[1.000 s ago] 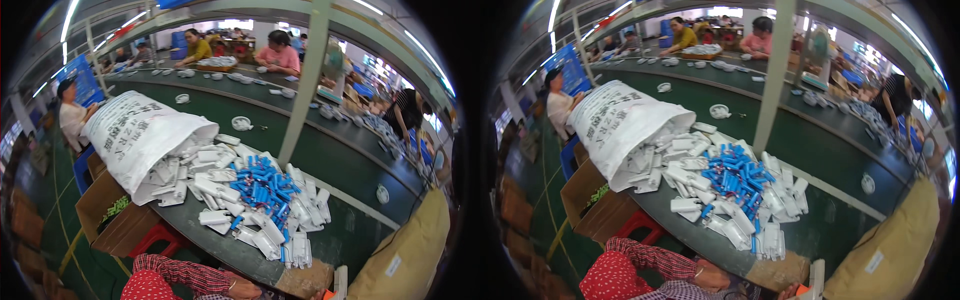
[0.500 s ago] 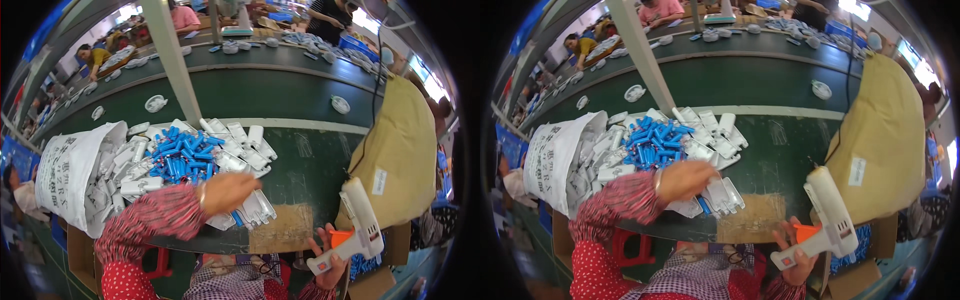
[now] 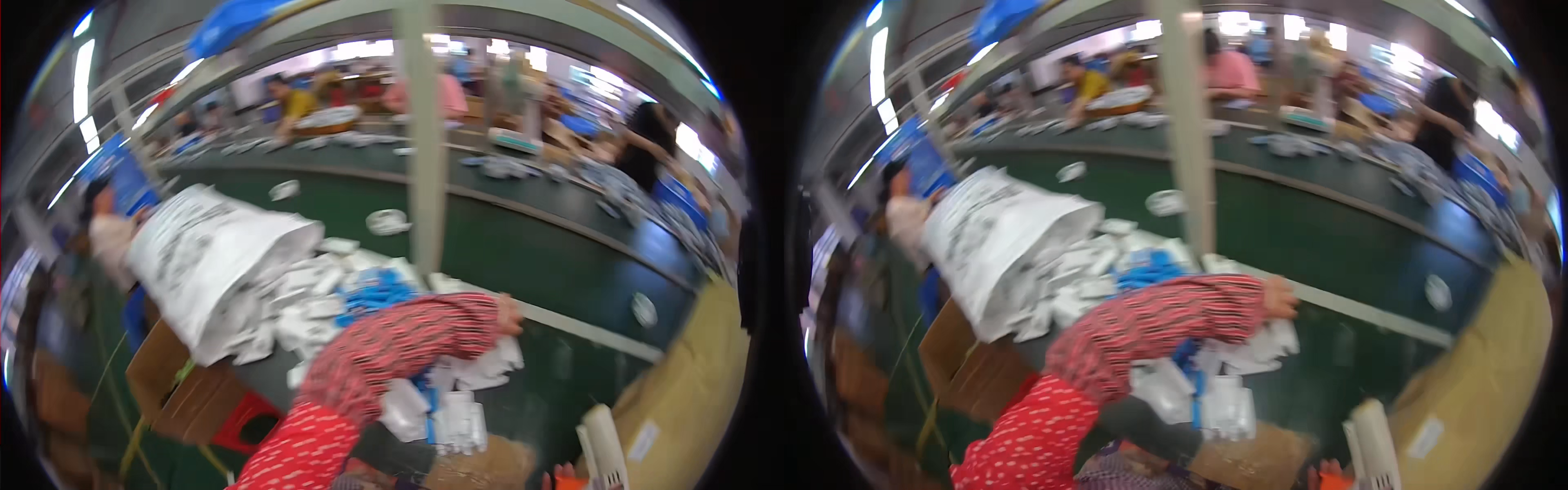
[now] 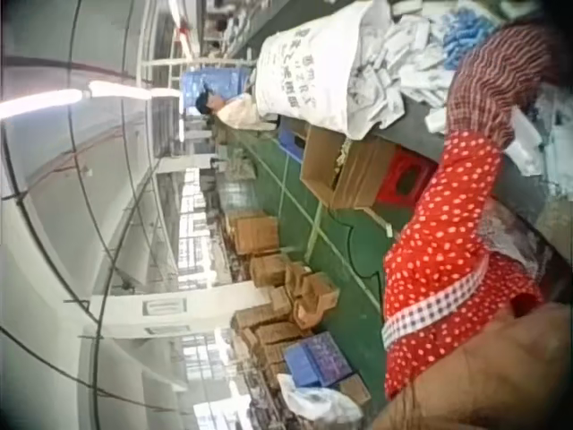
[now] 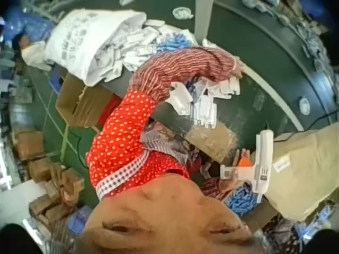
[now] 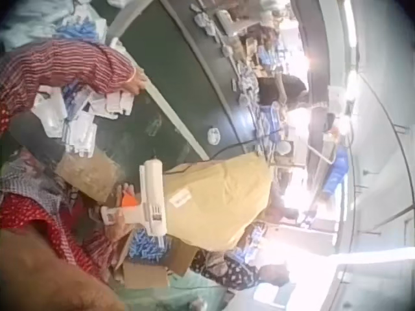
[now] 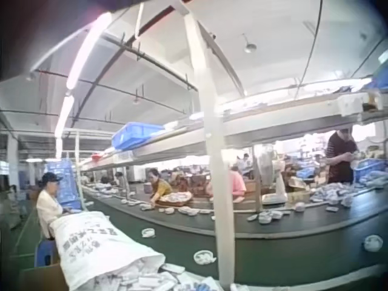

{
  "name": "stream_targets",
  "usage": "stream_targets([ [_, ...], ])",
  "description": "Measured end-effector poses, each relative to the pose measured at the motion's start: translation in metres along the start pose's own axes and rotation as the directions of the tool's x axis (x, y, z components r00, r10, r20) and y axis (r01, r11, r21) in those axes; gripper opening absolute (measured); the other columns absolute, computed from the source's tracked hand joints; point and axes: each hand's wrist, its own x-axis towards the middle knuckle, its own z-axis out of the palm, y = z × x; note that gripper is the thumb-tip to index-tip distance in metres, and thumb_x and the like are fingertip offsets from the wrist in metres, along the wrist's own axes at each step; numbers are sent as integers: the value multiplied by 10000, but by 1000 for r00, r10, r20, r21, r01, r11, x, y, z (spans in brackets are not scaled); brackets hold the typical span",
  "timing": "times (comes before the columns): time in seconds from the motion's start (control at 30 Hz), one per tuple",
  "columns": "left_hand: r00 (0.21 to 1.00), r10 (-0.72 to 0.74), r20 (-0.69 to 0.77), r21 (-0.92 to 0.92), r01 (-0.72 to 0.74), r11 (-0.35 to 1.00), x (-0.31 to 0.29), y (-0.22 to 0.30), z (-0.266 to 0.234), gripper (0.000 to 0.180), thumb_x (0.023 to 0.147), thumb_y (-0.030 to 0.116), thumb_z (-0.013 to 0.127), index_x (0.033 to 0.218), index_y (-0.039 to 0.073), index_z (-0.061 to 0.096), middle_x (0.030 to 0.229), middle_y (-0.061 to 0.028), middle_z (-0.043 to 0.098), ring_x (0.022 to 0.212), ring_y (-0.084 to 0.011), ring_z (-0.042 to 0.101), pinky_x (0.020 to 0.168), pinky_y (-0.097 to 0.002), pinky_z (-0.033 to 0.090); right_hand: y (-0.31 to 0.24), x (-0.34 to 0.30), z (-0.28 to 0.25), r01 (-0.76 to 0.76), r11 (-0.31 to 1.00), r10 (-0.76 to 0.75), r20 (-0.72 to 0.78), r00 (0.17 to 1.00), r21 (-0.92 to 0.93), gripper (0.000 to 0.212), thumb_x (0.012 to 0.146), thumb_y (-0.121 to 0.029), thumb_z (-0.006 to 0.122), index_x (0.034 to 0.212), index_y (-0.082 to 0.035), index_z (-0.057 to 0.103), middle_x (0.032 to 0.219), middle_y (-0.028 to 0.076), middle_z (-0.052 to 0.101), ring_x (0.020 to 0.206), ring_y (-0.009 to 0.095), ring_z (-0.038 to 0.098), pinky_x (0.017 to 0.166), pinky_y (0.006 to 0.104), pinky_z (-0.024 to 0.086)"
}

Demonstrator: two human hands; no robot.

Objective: Gluing small blue battery cells into white plastic housing components using a hot glue gun on an assembly line.

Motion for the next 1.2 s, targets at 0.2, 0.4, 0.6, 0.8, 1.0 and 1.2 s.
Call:
stream_targets([
  [0.2,976,216,33,113,-218,969,33,6,-40,226,789,209,611,1006,147,597,1043,-16,615,1056,-176,561,854,-428,419,-25,-22,-55,-166,948,65,-345,936,-273,512,878,-95,609,1322,79,423,1201,249,578,1087,305,596,901,448,493],
  [0.4,973,184,141,-60,-177,982,24,17,-72,163,764,173,642,884,113,549,789,-50,600,805,-230,625,763,-396,429,-36,-23,-46,-200,961,140,-284,948,-193,169,850,-98,667,961,2,588,648,52,566,477,130,507,426,275,356],
  [0.6,990,137,25,-262,-126,957,30,42,-93,253,777,216,685,966,92,572,874,-81,636,888,-279,630,746,-415,467,-9,-43,-60,-220,963,169,-283,944,-157,283,862,-105,667,1099,17,572,762,102,634,487,143,515,417,306,362],
  [0.8,973,228,-36,-392,-223,893,77,133,-105,224,758,162,642,933,58,548,886,-106,607,863,-266,635,705,-389,533,-34,-36,-41,-171,960,83,-358,930,-220,315,865,-108,667,1132,20,560,815,117,644,522,150,535,438,308,383],
  [1.0,996,89,-28,-596,-89,798,99,183,-86,240,730,98,671,934,24,568,944,-121,562,936,-309,566,721,-381,543,-51,5,-25,-58,960,-38,-332,943,-274,347,867,-111,666,1165,24,549,869,132,654,557,157,555,459,309,404],
  [1.2,996,-54,-68,-372,25,928,76,125,-69,190,703,90,647,878,38,592,946,-116,546,979,-301,539,758,-392,535,-38,16,3,39,968,-142,-416,898,-247,380,870,-115,665,1198,27,538,922,147,665,592,164,574,480,310,424],
])
